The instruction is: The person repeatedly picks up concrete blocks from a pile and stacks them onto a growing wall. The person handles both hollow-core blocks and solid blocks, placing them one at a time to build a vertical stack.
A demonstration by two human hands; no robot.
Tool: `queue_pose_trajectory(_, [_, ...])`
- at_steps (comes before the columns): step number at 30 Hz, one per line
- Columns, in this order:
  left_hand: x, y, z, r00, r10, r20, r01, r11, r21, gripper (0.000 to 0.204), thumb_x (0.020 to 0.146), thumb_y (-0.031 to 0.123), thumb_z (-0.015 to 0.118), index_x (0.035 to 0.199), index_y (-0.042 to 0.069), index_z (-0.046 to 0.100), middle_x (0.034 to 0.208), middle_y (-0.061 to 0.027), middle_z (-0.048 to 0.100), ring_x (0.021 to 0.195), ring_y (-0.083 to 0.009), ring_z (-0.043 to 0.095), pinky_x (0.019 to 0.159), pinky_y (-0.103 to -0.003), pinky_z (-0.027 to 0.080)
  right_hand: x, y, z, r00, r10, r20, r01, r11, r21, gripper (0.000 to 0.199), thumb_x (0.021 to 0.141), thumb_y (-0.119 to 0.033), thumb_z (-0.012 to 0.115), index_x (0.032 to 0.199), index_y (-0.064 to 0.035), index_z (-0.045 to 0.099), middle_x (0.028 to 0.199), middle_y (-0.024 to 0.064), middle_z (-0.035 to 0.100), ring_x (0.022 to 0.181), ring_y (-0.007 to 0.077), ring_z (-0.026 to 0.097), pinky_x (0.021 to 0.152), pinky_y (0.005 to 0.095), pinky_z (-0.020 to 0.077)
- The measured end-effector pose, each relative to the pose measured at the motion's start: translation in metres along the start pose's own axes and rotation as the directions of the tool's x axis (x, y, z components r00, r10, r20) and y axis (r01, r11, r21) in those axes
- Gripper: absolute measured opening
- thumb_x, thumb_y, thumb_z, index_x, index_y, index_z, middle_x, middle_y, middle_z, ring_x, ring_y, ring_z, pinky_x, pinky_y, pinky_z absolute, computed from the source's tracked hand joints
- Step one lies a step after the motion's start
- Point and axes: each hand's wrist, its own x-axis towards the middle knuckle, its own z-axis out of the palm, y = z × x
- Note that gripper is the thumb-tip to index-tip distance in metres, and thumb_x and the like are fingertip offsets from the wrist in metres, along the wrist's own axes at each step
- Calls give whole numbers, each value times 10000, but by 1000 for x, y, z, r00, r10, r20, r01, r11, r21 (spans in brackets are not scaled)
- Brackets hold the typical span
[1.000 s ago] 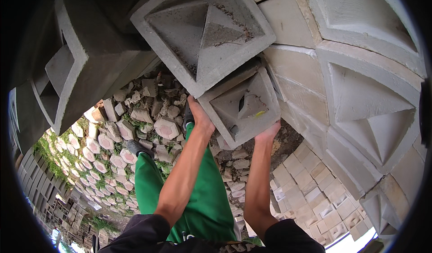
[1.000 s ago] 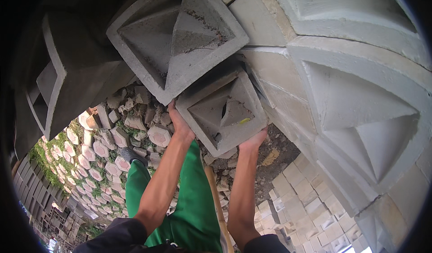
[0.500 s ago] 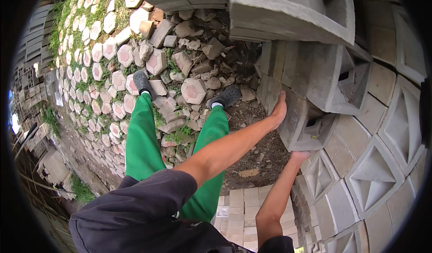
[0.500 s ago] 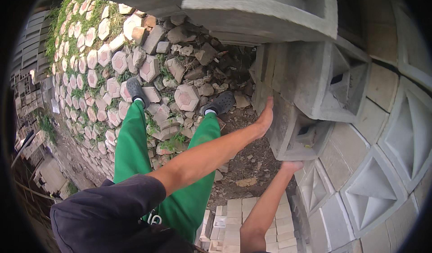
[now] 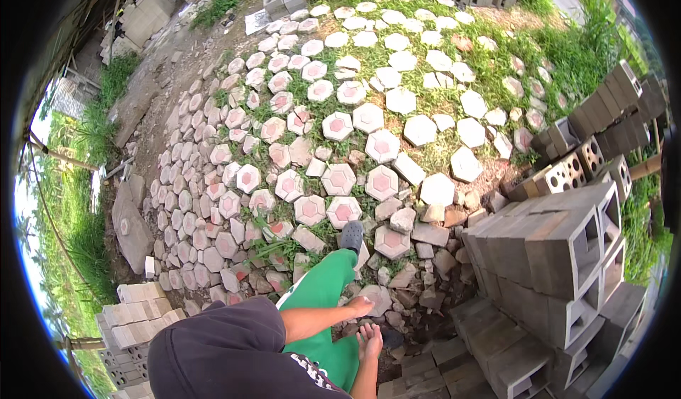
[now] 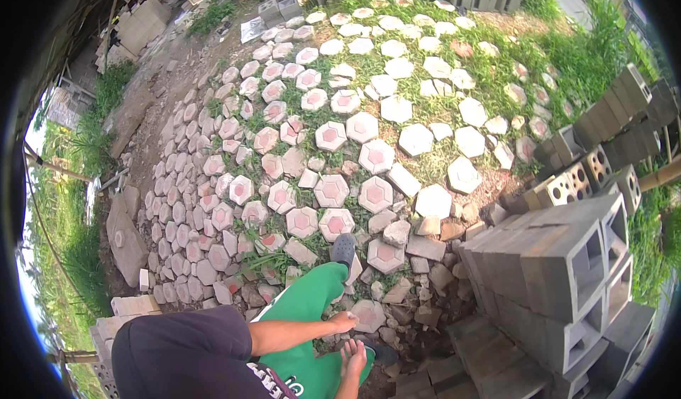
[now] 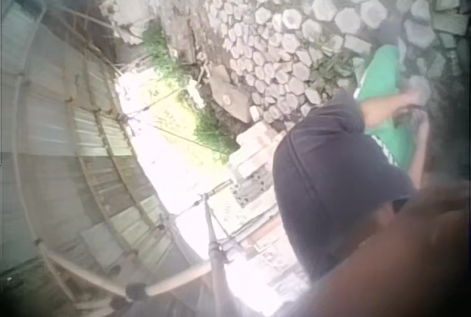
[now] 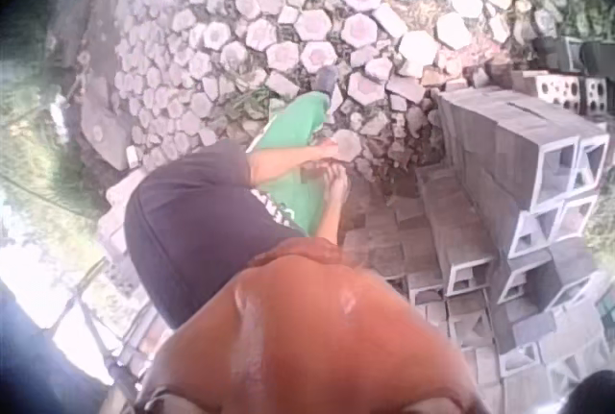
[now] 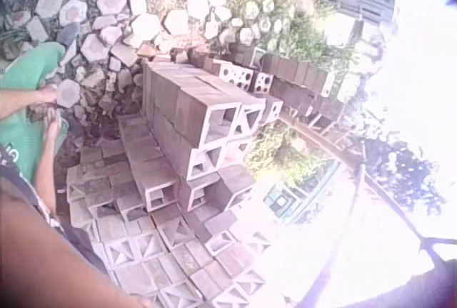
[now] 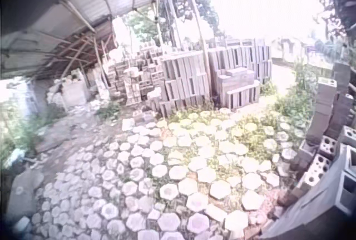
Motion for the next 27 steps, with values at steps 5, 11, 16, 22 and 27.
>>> queue_pose_trajectory(5, [-33,91,-219,973,197,-122,-231,788,-571,205,859,208,620,953,28,651,671,-52,635,534,-100,568,451,-259,436,11,-81,155,996,-17,91,41,961,-272,544,956,-354,456,1367,-14,344,1305,163,497,1177,290,503,975,449,391])
queue_pose_trajectory(11, [-93,85,-421,822,-133,-554,-348,652,-674,371,834,380,668,782,15,633,553,-22,523,439,-105,467,393,-272,348,0,-195,297,965,-116,235,210,878,-430,496,940,-302,495,1335,-14,410,1309,181,506,1192,296,507,923,412,438])
queue_pose_trajectory(16, [-85,37,-468,671,-388,-632,-290,648,-705,632,845,616,518,662,30,668,637,-77,615,614,-209,580,620,-360,448,-11,-298,380,937,-217,274,340,748,-570,481,939,-316,507,1309,-16,443,1282,162,533,1145,286,536,899,408,452])
queue_pose_trajectory(22, [-48,48,-473,787,-403,-467,-60,703,-708,486,853,491,577,743,27,667,716,-105,658,659,-207,615,629,-354,473,58,-399,404,947,-264,184,321,761,-563,483,913,-345,528,1278,-32,483,1208,139,574,1037,253,574,832,390,473])
queue_pose_trajectory(27, [42,74,-470,795,-409,-447,-156,575,-803,361,868,352,580,863,-7,614,737,-109,626,559,-219,571,500,-369,461,134,-492,492,980,-197,24,170,769,-616,447,921,-320,503,1265,-35,494,1150,133,591,944,220,587,747,346,479])
